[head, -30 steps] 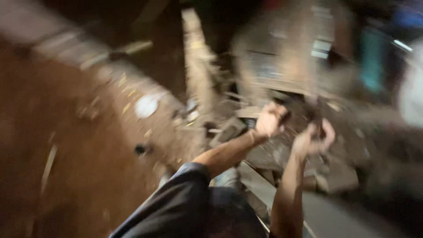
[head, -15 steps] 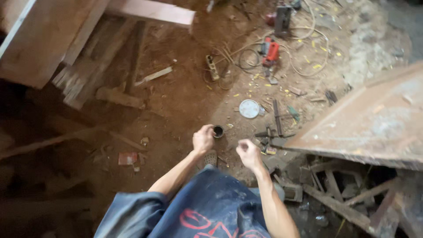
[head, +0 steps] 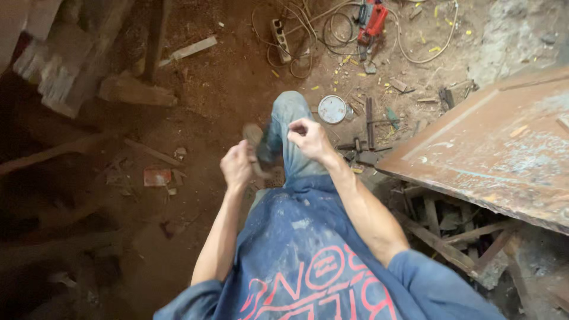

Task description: The person hammers nails into a metal strip attached to a wooden plank, then uses an angle grinder to cut the strip, and finally applies a white substance along the strip with a brush.

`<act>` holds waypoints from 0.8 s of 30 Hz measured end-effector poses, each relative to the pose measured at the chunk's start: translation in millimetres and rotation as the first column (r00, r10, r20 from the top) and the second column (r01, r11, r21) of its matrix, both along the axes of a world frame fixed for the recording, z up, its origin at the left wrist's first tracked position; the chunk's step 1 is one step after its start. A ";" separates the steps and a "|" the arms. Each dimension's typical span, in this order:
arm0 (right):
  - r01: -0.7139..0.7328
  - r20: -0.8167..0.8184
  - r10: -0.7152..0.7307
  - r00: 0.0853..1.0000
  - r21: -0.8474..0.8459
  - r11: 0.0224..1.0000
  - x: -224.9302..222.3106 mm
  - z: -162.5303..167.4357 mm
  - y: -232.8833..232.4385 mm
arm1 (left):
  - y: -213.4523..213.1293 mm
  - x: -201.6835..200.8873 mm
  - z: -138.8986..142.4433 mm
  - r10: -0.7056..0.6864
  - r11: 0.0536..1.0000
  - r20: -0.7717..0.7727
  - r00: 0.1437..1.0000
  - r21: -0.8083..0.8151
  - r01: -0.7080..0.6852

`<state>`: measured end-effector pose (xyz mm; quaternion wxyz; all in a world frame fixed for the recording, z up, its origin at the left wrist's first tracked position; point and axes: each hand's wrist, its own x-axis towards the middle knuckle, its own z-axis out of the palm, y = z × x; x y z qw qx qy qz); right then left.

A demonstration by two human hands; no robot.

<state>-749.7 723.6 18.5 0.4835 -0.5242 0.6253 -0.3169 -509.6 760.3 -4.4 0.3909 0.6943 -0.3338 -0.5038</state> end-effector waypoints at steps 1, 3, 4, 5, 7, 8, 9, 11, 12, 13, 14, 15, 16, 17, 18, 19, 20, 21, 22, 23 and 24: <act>-0.016 -0.002 0.016 1.000 0.025 1.000 0.7 -6.3 -11.3 | -1.4 13.6 -0.5 0.019 0.999 0.077 0.997 0.029 -0.021; -0.058 -0.010 0.059 0.998 0.064 0.996 3.3 -21.0 -41.3 | -7.2 35.5 -2.6 0.091 0.995 0.149 0.985 0.032 -0.097; -0.059 -0.003 0.060 0.998 0.065 0.996 2.9 -28.0 -61.9 | -15.9 40.0 -4.7 0.150 0.988 0.140 0.979 -0.002 -0.151; -0.062 0.003 0.062 0.998 0.064 0.996 4.7 -35.3 -80.8 | -30.7 39.0 -8.5 0.163 0.986 0.164 0.973 0.002 -0.166; -0.054 0.052 0.048 0.997 0.107 0.993 9.1 -49.0 -117.3 | -72.7 34.4 -12.4 0.182 0.982 0.228 0.956 0.015 -0.191; -0.047 0.085 0.035 0.996 0.139 0.989 7.8 -53.9 -141.5 | -107.2 23.1 -14.7 0.180 0.984 0.151 0.972 -0.046 -0.175; -0.042 0.116 0.022 0.993 0.168 0.985 4.5 -56.7 -168.2 | -145.5 7.2 -15.6 0.171 0.981 0.072 0.983 -0.110 -0.162; -0.045 0.149 0.025 0.988 0.134 0.990 -6.2 -55.9 -226.9 | -233.5 -30.4 -12.2 0.132 0.964 -0.036 0.991 -0.229 -0.137; -0.076 0.095 0.074 0.993 0.017 0.997 -14.1 -52.9 -253.3 | -278.0 -50.9 -9.4 0.113 0.955 -0.062 0.992 -0.270 -0.126; -0.119 0.032 0.123 0.992 -0.102 0.988 -24.7 -46.6 -283.1 | -320.2 -73.0 -3.8 0.100 0.942 -0.089 0.991 -0.314 -0.123; -0.149 -0.078 0.138 0.987 -0.170 0.974 -45.7 -36.3 -332.1 | -376.0 -105.1 2.7 0.140 0.912 -0.133 0.981 -0.368 -0.180; -0.173 -0.171 0.135 0.976 -0.226 0.959 -60.2 -24.8 -366.2 | -422.6 -126.7 11.7 0.173 0.883 -0.164 0.971 -0.412 -0.227; -0.191 -0.247 0.134 0.960 -0.227 0.955 -71.4 -12.7 -376.0 | -462.5 -140.5 20.5 0.197 0.685 0.215 0.957 -0.728 0.023; -0.079 -0.141 0.062 0.988 -0.113 0.991 -86.6 -1.4 -387.6 | -487.9 -156.1 25.9 0.300 0.458 0.542 0.785 -0.804 0.380; 0.028 -0.051 -0.028 0.998 0.005 1.000 -100.4 9.6 -405.8 | -505.4 -176.7 31.5 0.078 0.668 0.091 0.993 -0.744 0.016; 0.101 -0.033 -0.102 0.994 -0.014 0.995 -116.3 23.0 -426.0 | -539.9 -202.0 40.1 -0.023 0.845 -0.458 0.889 -0.483 -0.228; 0.167 -0.015 -0.168 0.986 -0.047 0.985 -134.4 35.0 -453.3 | -573.0 -219.8 48.6 -0.040 0.817 -0.439 0.898 -0.531 -0.223; 0.217 0.035 -0.216 0.976 -0.035 0.975 -151.2 47.0 -473.7 | -591.5 -233.7 56.2 -0.043 0.796 -0.418 0.907 -0.564 -0.222; 0.267 0.086 -0.266 0.960 0.000 0.964 -164.9 56.3 -486.4 | -606.1 -249.2 62.0 -0.011 0.800 -0.446 0.895 -0.540 -0.259; 0.326 0.144 -0.331 0.933 0.059 0.944 -176.2 63.4 -499.4 | -624.5 -265.1 68.1 0.020 0.804 -0.466 0.884 -0.518 -0.292; 0.381 0.205 -0.397 0.895 0.114 0.918 -186.4 67.2 -518.1 | -644.2 -278.5 73.2 0.045 0.801 -0.480 0.876 -0.507 -0.319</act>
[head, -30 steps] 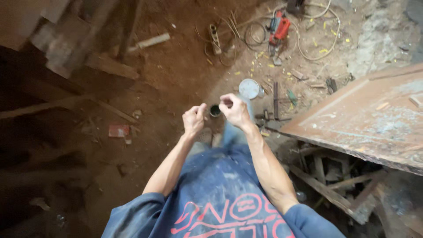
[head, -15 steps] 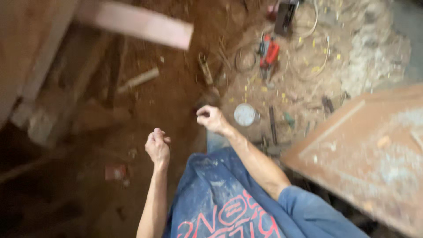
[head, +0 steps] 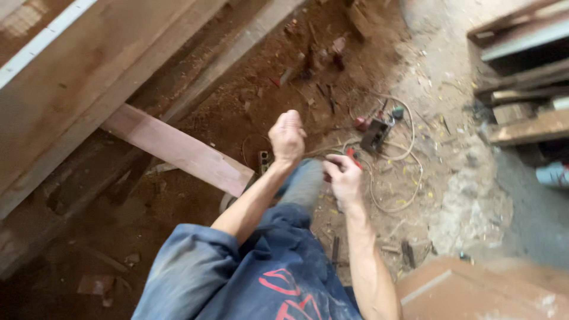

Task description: The person hammers nails into a metal strip attached to a wooden plank, then uses an angle grinder to cut the strip, and finally applies a white substance along the strip with a brush.

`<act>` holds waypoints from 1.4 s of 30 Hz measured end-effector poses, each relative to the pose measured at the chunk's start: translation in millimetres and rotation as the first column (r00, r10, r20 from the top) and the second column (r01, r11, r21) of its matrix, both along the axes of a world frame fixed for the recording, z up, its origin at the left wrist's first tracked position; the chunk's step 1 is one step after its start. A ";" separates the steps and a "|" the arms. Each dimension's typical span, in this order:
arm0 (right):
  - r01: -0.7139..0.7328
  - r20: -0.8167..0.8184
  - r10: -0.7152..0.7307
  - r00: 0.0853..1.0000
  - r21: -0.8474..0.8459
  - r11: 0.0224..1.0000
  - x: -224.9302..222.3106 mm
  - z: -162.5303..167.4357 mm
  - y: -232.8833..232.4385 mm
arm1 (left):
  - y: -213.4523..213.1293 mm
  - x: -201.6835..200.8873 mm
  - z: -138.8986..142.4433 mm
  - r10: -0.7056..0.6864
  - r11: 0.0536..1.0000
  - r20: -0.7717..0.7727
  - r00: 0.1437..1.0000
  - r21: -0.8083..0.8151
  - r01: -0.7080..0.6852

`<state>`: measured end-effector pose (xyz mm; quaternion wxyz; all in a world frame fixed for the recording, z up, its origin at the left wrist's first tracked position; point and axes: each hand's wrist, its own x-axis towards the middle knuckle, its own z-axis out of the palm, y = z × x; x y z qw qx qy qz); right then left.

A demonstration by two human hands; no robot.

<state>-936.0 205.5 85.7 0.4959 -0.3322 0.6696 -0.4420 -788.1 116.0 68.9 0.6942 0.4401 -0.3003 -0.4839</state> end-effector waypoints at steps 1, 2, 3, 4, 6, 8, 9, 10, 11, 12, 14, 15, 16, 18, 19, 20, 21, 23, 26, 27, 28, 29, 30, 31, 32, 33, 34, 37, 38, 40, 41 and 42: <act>-0.010 -0.011 0.010 1.000 0.025 1.000 -6.3 5.4 -16.4 | -15.4 -9.7 8.2 -0.006 1.000 0.010 1.000 0.023 0.006; -0.019 -0.023 0.020 1.000 0.047 0.999 -14.9 9.0 -31.8 | -32.4 -18.5 15.1 -0.013 0.999 0.019 1.000 0.044 0.012; -0.028 -0.039 0.030 0.999 0.066 0.997 -23.6 10.7 -48.7 | -48.6 -25.6 20.5 -0.025 0.997 0.072 0.997 0.077 0.019; -0.044 -0.006 0.044 0.999 0.039 0.998 -30.1 11.0 -65.4 | -62.0 -32.4 26.0 -0.040 0.993 0.122 0.992 0.115 0.026; -0.064 0.066 0.065 0.996 -0.013 0.998 -40.7 5.7 -98.2 | -90.5 -39.1 32.5 -0.038 0.988 0.175 0.984 0.157 0.010; -0.072 0.119 0.070 0.990 0.019 0.997 -54.0 -3.9 -132.1 | -121.4 -41.0 33.0 -0.008 0.986 0.181 0.984 0.167 -0.022; -0.069 0.145 0.064 0.987 0.035 0.997 -60.3 -10.6 -151.1 | -138.2 -40.8 30.8 0.016 0.986 0.206 0.978 0.160 -0.049; -0.093 0.152 0.089 0.984 0.021 0.995 -66.5 -17.1 -173.5 | -158.0 -39.8 28.2 0.036 0.986 0.228 0.973 0.150 -0.072; -0.113 0.153 0.111 0.982 0.005 0.994 -73.7 -22.8 -198.2 | -179.1 -40.5 24.9 0.055 0.986 0.245 0.968 0.138 -0.091; -0.130 0.150 0.131 0.980 -0.011 0.991 -82.3 -27.3 -223.6 | -200.5 -41.1 20.6 0.068 0.985 0.285 0.956 0.136 -0.110; -0.179 0.112 0.186 0.976 -0.068 0.981 -98.4 -31.9 -283.1 | -247.6 -43.2 12.9 0.123 0.986 0.373 0.920 0.062 -0.157; -0.182 0.146 0.191 0.971 -0.073 0.981 -105.0 -32.0 -319.9 | -273.0 -46.5 10.1 0.173 0.983 0.420 0.891 -0.013 -0.184; -0.189 0.178 0.200 0.964 -0.075 0.979 -113.1 -30.2 -354.2 | -293.5 -52.1 7.6 0.145 0.975 0.428 0.892 0.094 -0.204; -0.180 0.162 0.170 0.972 0.047 0.983 -122.7 -21.6 -430.4 | -362.4 -62.7 11.1 0.130 0.960 0.408 0.903 0.177 -0.219; -0.176 0.156 0.155 0.976 0.130 0.976 -129.6 -17.2 -460.9 | -387.8 -70.6 11.2 0.122 0.956 0.384 0.915 0.203 -0.213; -0.190 0.160 0.175 0.971 0.078 0.979 -137.6 -13.5 -484.2 | -393.5 -79.2 8.7 0.099 0.941 0.362 0.927 0.267 -0.205; -0.205 0.171 0.194 0.966 0.047 0.978 -140.3 -11.8 -500.6 | -396.3 -84.7 7.1 0.068 0.950 0.355 0.932 0.263 -0.170; -0.235 0.198 0.226 0.954 0.024 0.972 -138.1 -9.3 -531.6 | -425.7 -92.5 8.0 0.040 0.972 0.356 0.934 0.203 -0.119; -0.295 0.230 0.282 0.932 0.027 0.955 -121.4 -1.2 -584.8 | -460.0 -90.4 14.8 -0.005 0.962 0.198 0.980 0.267 -0.049; -0.335 0.228 0.323 0.919 0.014 0.942 -114.3 3.2 -598.2 | -469.2 -88.5 19.2 0.030 0.969 0.170 0.985 0.236 -0.070; -0.385 0.229 0.373 0.899 0.011 0.923 -102.5 7.3 -606.7 | -476.2 -82.1 24.0 0.076 0.971 0.141 0.987 0.214 -0.105; -0.430 0.237 0.412 0.880 0.028 0.903 -91.7 11.6 -617.6 | -482.2 -75.4 29.0 0.129 0.970 0.114 0.985 0.194 -0.149; -0.475 0.245 0.453 0.857 0.040 0.879 -80.5 16.8 -630.5 | -484.7 -69.7 33.9 0.169 0.950 0.124 0.978 0.242 -0.195; -0.521 0.251 0.497 0.831 0.037 0.853 -63.7 23.1 -646.7 | -490.0 -62.0 39.2 0.212 0.930 0.136 0.968 0.276 -0.242; -0.591 0.267 0.576 0.773 -0.026 0.806 -45.2 30.4 -660.9 | -493.1 -53.0 44.5 0.252 0.910 0.150 0.956 0.298 -0.287; -0.651 0.276 0.648 0.710 -0.091 0.753 -31.1 37.6 -674.2 | -495.2 -44.3 48.4 0.312 0.893 0.225 0.923 0.262 -0.366; -0.704 0.276 0.713 0.644 -0.151 0.694 -21.4 46.6 -681.7 | -495.3 -35.6 53.2 0.368 0.871 0.291 0.883 0.226 -0.437; -0.811 0.210 0.823 0.528 -0.162 0.562 17.2 75.5 -711.6 | -498.3 -20.8 66.3 0.543 0.747 0.325 0.774 0.235 -0.622; -0.836 0.165 0.863 0.477 -0.219 0.503 32.1 86.7 -719.5 | -499.3 -12.0 72.6 0.580 0.700 0.336 0.742 0.261 -0.665; -0.873 0.067 0.920 0.387 -0.294 0.388 46.5 108.9 -729.1 | -503.5 4.6 86.7 0.638 0.665 0.371 0.675 0.177 -0.726; -0.884 0.062 0.936 0.346 -0.312 0.348 53.9 119.1 -732.7 | -507.5 14.2 94.6 0.663 0.650 0.381 0.644 0.134 -0.748; -0.890 0.055 0.950 0.309 -0.337 0.309 63.8 128.4 -738.7 | -512.5 25.4 102.3 0.673 0.630 0.401 0.622 0.131 -0.766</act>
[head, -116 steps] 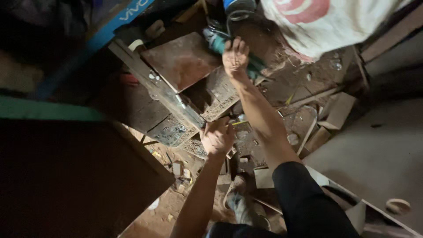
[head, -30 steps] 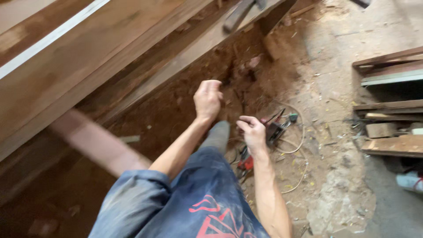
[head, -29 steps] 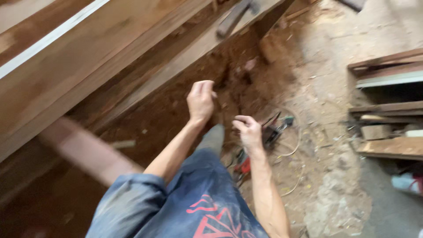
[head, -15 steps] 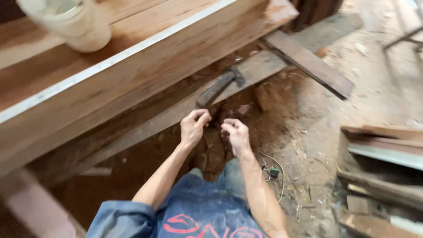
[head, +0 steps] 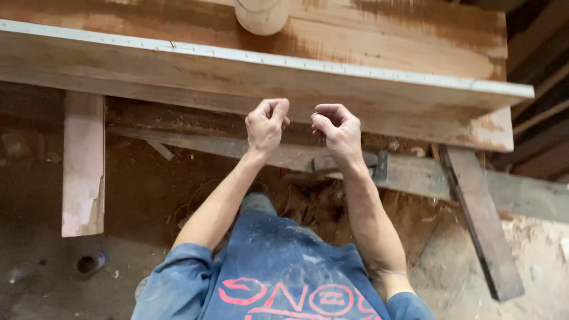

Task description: The person hammers nails into a metal strip attached to a wooden plank, then uses an angle grinder to cut the strip, and finally applies a white substance along the strip with a brush.

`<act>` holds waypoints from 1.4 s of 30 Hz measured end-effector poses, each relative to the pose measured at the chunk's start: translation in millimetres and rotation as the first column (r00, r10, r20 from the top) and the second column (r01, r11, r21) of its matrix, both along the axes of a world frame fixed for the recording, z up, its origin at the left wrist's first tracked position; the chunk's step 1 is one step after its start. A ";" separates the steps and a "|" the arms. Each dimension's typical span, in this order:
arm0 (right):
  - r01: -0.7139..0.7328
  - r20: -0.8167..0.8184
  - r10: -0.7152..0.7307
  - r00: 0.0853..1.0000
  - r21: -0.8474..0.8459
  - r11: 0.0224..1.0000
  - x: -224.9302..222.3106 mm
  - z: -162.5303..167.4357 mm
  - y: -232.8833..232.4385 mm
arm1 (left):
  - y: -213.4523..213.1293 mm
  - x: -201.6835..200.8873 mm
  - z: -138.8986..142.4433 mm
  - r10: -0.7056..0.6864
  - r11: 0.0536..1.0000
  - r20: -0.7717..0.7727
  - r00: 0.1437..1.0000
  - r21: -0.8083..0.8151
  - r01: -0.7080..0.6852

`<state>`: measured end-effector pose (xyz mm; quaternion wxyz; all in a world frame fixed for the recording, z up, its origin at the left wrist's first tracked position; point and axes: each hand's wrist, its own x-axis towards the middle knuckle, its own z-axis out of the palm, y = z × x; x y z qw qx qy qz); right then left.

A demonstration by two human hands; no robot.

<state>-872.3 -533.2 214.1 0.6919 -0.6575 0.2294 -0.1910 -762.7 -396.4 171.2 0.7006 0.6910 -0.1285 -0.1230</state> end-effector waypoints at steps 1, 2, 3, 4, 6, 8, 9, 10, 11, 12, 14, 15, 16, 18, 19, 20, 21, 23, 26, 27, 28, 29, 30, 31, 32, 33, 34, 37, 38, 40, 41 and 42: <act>-0.034 0.026 0.034 0.999 -0.020 0.999 15.6 13.2 -5.0 | -3.1 16.9 12.2 0.020 1.000 0.019 1.000 0.011 -0.020; -0.053 0.015 0.054 0.998 -0.072 0.996 29.4 21.9 -13.5 | -8.8 32.5 20.5 0.035 0.999 0.038 0.999 0.024 -0.036; -0.068 0.002 0.069 0.998 -0.119 0.991 43.8 28.3 -21.4 | -13.6 50.3 27.7 0.049 0.998 0.067 0.997 0.027 -0.050; -0.080 -0.012 0.079 0.997 -0.160 0.984 60.3 31.9 -29.2 | -18.2 69.6 33.6 0.057 0.998 0.095 0.994 0.034 -0.060; -0.117 -0.056 0.107 0.993 -0.229 0.966 104.7 33.5 -49.6 | -24.3 105.9 40.0 0.069 0.997 0.123 0.990 0.029 -0.073; -0.138 -0.117 0.111 0.987 -0.263 0.955 158.7 24.3 -72.5 | -34.5 142.8 38.8 0.075 0.997 0.117 0.990 0.002 -0.076; -0.148 -0.154 0.109 0.982 -0.271 0.951 191.0 18.8 -87.7 | -41.0 160.0 36.8 0.079 0.997 0.101 0.992 -0.023 -0.077; -0.082 -0.169 0.037 0.985 -0.271 0.959 231.8 10.8 -100.7 | -45.2 175.0 34.2 0.080 0.996 0.078 0.994 -0.044 -0.077; -0.015 -0.191 -0.037 0.981 -0.263 0.965 268.7 -2.1 -108.0 | -45.9 187.0 30.9 0.077 0.996 0.050 0.996 -0.055 -0.075; 0.027 -0.284 -0.106 0.953 -0.268 0.963 300.8 -15.5 -115.5 | -46.7 197.1 28.2 0.067 0.995 0.009 0.998 -0.070 -0.066; 0.100 -0.437 -0.235 0.868 -0.310 0.945 365.6 -36.6 -135.5 | -51.4 214.7 24.8 0.057 0.990 -0.057 0.997 -0.126 -0.064; 0.103 -0.429 -0.250 0.868 -0.336 0.936 389.9 -47.5 -142.4 | -51.5 220.3 23.1 0.043 0.993 -0.071 0.997 -0.103 -0.050; 0.102 -0.430 -0.260 0.865 -0.357 0.929 404.1 -60.4 -143.1 | -49.4 223.0 21.8 0.031 0.997 -0.093 0.995 -0.074 -0.038; 0.106 -0.432 -0.264 0.862 -0.356 0.929 411.1 -82.0 -142.2 | -42.5 226.2 19.4 0.002 0.999 -0.137 0.991 -0.039 -0.007; 0.116 -0.422 -0.262 0.868 -0.340 0.933 407.9 -88.5 -142.0 | -38.8 228.6 18.1 -0.016 0.999 -0.147 0.989 -0.041 0.010; 0.126 -0.404 -0.262 0.877 -0.332 0.935 401.7 -92.6 -142.2 | -35.8 231.5 16.4 -0.033 0.998 -0.150 0.988 -0.052 0.025; 0.084 -0.368 -0.251 0.895 -0.414 0.906 392.6 -93.0 -143.7 | -33.2 234.3 14.9 -0.028 0.997 -0.168 0.985 -0.072 0.016; -0.003 -0.320 -0.213 0.923 -0.561 0.828 360.6 -90.8 -139.0 | -27.8 236.6 11.6 -0.020 0.995 -0.221 0.975 -0.102 -0.003; 0.000 -0.524 -0.162 0.836 -0.297 0.955 326.2 -70.8 -141.5 | -27.4 237.7 6.7 0.012 0.996 -0.223 0.975 -0.085 -0.032; -0.070 -0.519 -0.214 0.828 -0.474 0.878 321.0 -64.7 -139.6 | -29.0 237.6 5.1 0.004 1.000 -0.206 0.978 -0.009 -0.006; -0.140 -0.497 -0.260 0.828 -0.632 0.762 320.2 -58.7 -138.2 | -31.8 238.8 3.3 -0.007 0.998 -0.184 0.983 0.063 0.019; -0.205 -0.467 -0.298 0.833 -0.760 0.617 321.9 -53.8 -136.0 | -34.8 239.7 1.9 -0.023 0.989 -0.159 0.987 0.138 0.045; -0.226 -0.406 -0.284 0.869 -0.835 0.502 327.1 -50.8 -132.6 | -37.6 241.1 0.8 -0.074 0.979 -0.140 0.987 0.178 0.098; -0.232 -0.341 -0.257 0.904 -0.898 0.373 337.3 -50.1 -129.4 | -41.3 243.0 -0.1 -0.123 0.966 -0.119 0.985 0.215 0.146; -0.227 -0.279 -0.218 0.935 -0.945 0.233 347.7 -51.4 -124.7 | -45.0 244.9 -0.6 -0.170 0.950 -0.100 0.980 0.249 0.190; -0.511 -0.611 -0.168 0.774 -0.759 0.404 362.3 -54.7 -122.1 | -48.5 246.7 -0.6 -0.198 0.928 -0.086 0.976 0.304 0.215; -0.706 -0.854 -0.056 0.517 -0.463 0.535 381.9 -59.8 -121.9 | -51.8 248.2 -0.2 -0.225 0.905 -0.072 0.972 0.355 0.235; -0.805 -0.949 -0.038 0.313 -0.286 0.520 423.2 -86.1 -110.1 | -56.6 248.5 2.3 -0.293 0.825 -0.046 0.955 0.493 0.277; -0.809 -0.948 0.002 0.318 -0.270 0.522 429.6 -93.6 -109.0 | -56.6 247.6 3.0 -0.317 0.794 -0.037 0.948 0.536 0.287; -0.816 -0.944 0.033 0.328 -0.266 0.513 434.6 -103.2 -110.7 | -53.8 243.4 3.5 -0.355 0.763 -0.014 0.935 0.574 0.298; -0.825 -0.943 0.006 0.333 -0.289 0.485 433.1 -105.2 -114.5 | -51.5 240.5 3.1 -0.376 0.745 -0.005 0.927 0.593 0.306; -0.836 -0.938 -0.034 0.344 -0.322 0.445 430.1 -105.0 -119.8 | -49.3 237.6 2.0 -0.375 0.759 0.034 0.926 0.585 0.286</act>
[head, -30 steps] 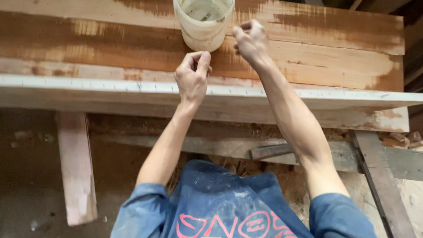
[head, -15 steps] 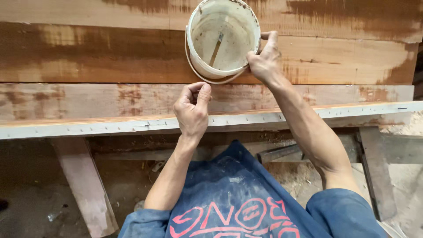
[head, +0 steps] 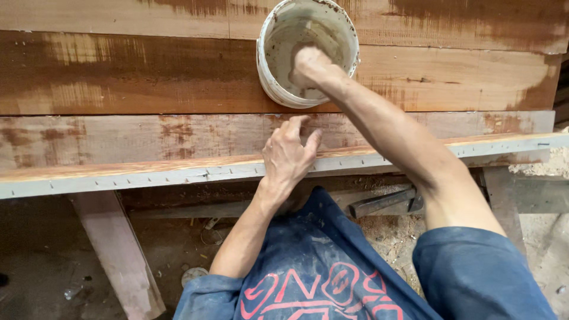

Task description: The person hammers nails into a metal strip attached to a wooden plank, then uses an angle grinder to cut the strip, and finally applies a white substance along the strip with a brush.

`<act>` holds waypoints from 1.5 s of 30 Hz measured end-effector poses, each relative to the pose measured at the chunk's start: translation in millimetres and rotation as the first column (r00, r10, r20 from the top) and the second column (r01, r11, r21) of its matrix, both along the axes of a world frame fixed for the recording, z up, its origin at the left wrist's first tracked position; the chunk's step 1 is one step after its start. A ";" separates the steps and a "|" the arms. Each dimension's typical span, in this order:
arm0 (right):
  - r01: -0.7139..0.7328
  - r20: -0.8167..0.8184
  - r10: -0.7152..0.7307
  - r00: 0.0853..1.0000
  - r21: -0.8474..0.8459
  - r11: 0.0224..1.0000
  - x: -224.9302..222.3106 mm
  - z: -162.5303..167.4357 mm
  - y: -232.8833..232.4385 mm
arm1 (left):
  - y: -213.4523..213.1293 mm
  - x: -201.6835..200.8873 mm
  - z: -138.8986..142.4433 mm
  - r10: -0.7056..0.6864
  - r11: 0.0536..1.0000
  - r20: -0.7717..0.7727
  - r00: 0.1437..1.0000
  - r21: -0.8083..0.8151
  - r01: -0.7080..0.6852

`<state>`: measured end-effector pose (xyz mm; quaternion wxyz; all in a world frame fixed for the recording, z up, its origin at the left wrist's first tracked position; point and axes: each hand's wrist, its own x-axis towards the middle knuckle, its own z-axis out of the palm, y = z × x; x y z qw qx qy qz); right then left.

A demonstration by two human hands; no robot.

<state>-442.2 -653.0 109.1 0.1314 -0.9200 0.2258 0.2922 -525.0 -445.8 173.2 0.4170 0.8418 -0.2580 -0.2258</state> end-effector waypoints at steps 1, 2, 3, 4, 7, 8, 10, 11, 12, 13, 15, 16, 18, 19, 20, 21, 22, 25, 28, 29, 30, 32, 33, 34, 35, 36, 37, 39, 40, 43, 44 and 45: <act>-0.028 0.012 0.029 1.000 -0.058 0.998 -2.4 2.1 -7.8 | 2.0 -3.0 -1.6 0.000 1.000 0.031 1.000 -0.023 0.000; -0.052 0.028 0.056 0.998 -0.119 0.992 -5.9 4.5 -14.9 | 4.2 -6.1 -3.7 0.000 0.999 0.058 0.998 -0.045 0.002; -0.077 0.040 0.086 0.996 -0.175 0.981 -7.0 7.2 -22.7 | 5.3 -8.5 -6.3 -0.017 0.999 0.069 0.997 -0.030 0.019; -0.107 0.050 0.122 0.991 -0.233 0.967 -7.4 9.4 -29.5 | 5.5 -10.5 -9.3 -0.030 0.999 0.081 0.996 -0.019 0.032; -0.150 0.038 0.161 0.986 -0.201 0.968 -10.5 8.8 -36.5 | 5.4 -15.5 -18.4 -0.098 0.995 0.193 0.976 0.028 0.094; -0.132 0.047 0.140 0.989 -0.144 0.981 -11.3 7.5 -35.6 | 5.1 -16.4 -21.3 -0.125 0.992 0.246 0.961 0.044 0.118; -0.103 0.074 0.105 0.992 -0.025 0.994 -15.0 8.2 -33.2 | 5.5 -18.4 -26.0 -0.115 0.993 0.294 0.949 0.026 0.113; -0.091 0.087 0.088 0.992 0.035 0.995 -17.7 11.2 -32.4 | 6.0 -19.2 -27.7 -0.108 0.994 0.319 0.942 0.018 0.108; -0.082 0.101 0.072 0.992 0.096 0.992 -21.6 15.7 -30.7 | 6.4 -19.7 -29.3 -0.112 0.993 0.328 0.938 0.015 0.113; -0.109 0.085 0.103 0.991 0.069 0.992 -25.9 23.8 -32.3 | 6.9 -20.4 -30.2 -0.117 0.993 0.337 0.934 0.015 0.119; -0.164 0.054 0.163 0.985 0.013 0.986 -38.0 47.6 -41.2 | 7.4 -21.3 -31.2 -0.106 0.994 0.371 0.923 0.013 0.109; -0.182 0.138 0.184 0.973 -0.026 0.983 -47.3 57.9 -40.7 | 6.8 -22.0 -31.3 -0.088 0.996 0.398 0.913 0.009 0.092; -0.207 0.302 0.231 0.925 -0.111 0.972 -69.9 79.9 -44.4 | 4.1 -23.7 -30.7 -0.061 0.997 0.453 0.889 -0.005 0.071; -0.188 0.424 0.213 0.880 -0.101 0.977 -82.5 86.7 -44.1 | 2.3 -25.7 -30.0 -0.052 0.998 0.479 0.876 -0.012 0.066; -0.168 0.540 0.189 0.820 -0.089 0.982 -96.0 90.3 -42.4 | 0.3 -28.2 -29.2 -0.047 0.998 0.505 0.862 -0.019 0.065; -0.149 0.645 0.162 0.746 -0.074 0.986 -109.3 91.3 -40.9 | -2.5 -32.5 -27.9 -0.023 0.996 0.529 0.848 -0.057 0.062; -0.106 0.701 0.138 0.700 -0.089 0.990 -121.1 88.8 -38.2 | -5.5 -37.9 -26.4 0.001 0.993 0.552 0.834 -0.096 0.062; -0.001 0.849 0.172 0.499 -0.198 0.980 -144.1 70.8 -30.6 | -17.1 -60.6 -21.4 0.062 0.976 0.588 0.806 -0.205 0.074; 0.073 0.930 0.281 0.237 -0.305 0.949 -160.8 57.9 -26.0 | -28.7 -88.2 -17.6 0.115 0.961 0.629 0.769 -0.266 0.074; 0.100 0.960 0.226 0.166 -0.245 0.964 -166.5 56.3 -23.2 | -33.1 -98.6 -16.8 0.133 0.957 0.643 0.754 -0.282 0.071; 0.122 0.980 0.173 0.094 -0.183 0.975 -173.5 56.6 -21.1 | -38.0 -109.5 -16.3 0.149 0.955 0.663 0.733 -0.288 0.067; 0.051 0.982 -0.179 -0.053 0.182 0.982 -191.6 61.2 -18.0 | -48.3 -134.6 -16.0 0.175 0.952 0.698 0.694 -0.301 0.062; -0.004 0.930 -0.347 -0.117 0.349 0.937 -204.7 65.1 -18.9 | -54.4 -148.5 -16.0 0.173 0.951 0.714 0.678 -0.300 0.074; -0.074 0.839 -0.529 -0.127 0.524 0.849 -220.8 69.3 -21.1 | -60.8 -163.6 -16.0 0.172 0.950 0.728 0.663 -0.301 0.085; -0.146 0.716 -0.687 -0.124 0.672 0.726 -239.7 73.4 -25.2 | -69.1 -179.2 -16.4 0.172 0.947 0.742 0.649 -0.305 0.098; -0.217 0.567 -0.817 -0.107 0.788 0.576 -265.7 77.3 -33.3 | -77.6 -196.0 -17.2 0.166 0.944 0.748 0.643 -0.308 0.115; -0.286 0.498 -0.860 -0.113 0.812 0.508 -296.7 80.9 -42.5 | -85.7 -212.2 -18.0 0.160 0.941 0.753 0.638 -0.311 0.131; -0.418 0.340 -0.933 -0.119 0.835 0.358 -362.3 84.8 -58.6 | -104.0 -244.4 -22.5 0.118 0.944 0.765 0.632 -0.285 0.168; -0.395 0.358 -0.920 -0.157 0.832 0.391 -395.6 86.9 -71.9 | -115.3 -258.7 -25.6 0.086 0.947 0.773 0.629 -0.259 0.189; -0.250 0.442 -0.858 -0.263 0.827 0.503 -502.2 87.5 -109.9 | -147.0 -290.4 -38.5 -0.018 0.941 0.785 0.619 -0.196 0.276; -0.158 0.493 -0.821 -0.289 0.821 0.549 -533.5 87.4 -124.5 | -157.6 -297.2 -42.5 -0.048 0.936 0.789 0.613 -0.178 0.302; -0.067 0.541 -0.784 -0.304 0.809 0.584 -562.4 85.9 -138.2 | -167.8 -302.4 -46.3 -0.079 0.936 0.799 0.597 -0.146 0.320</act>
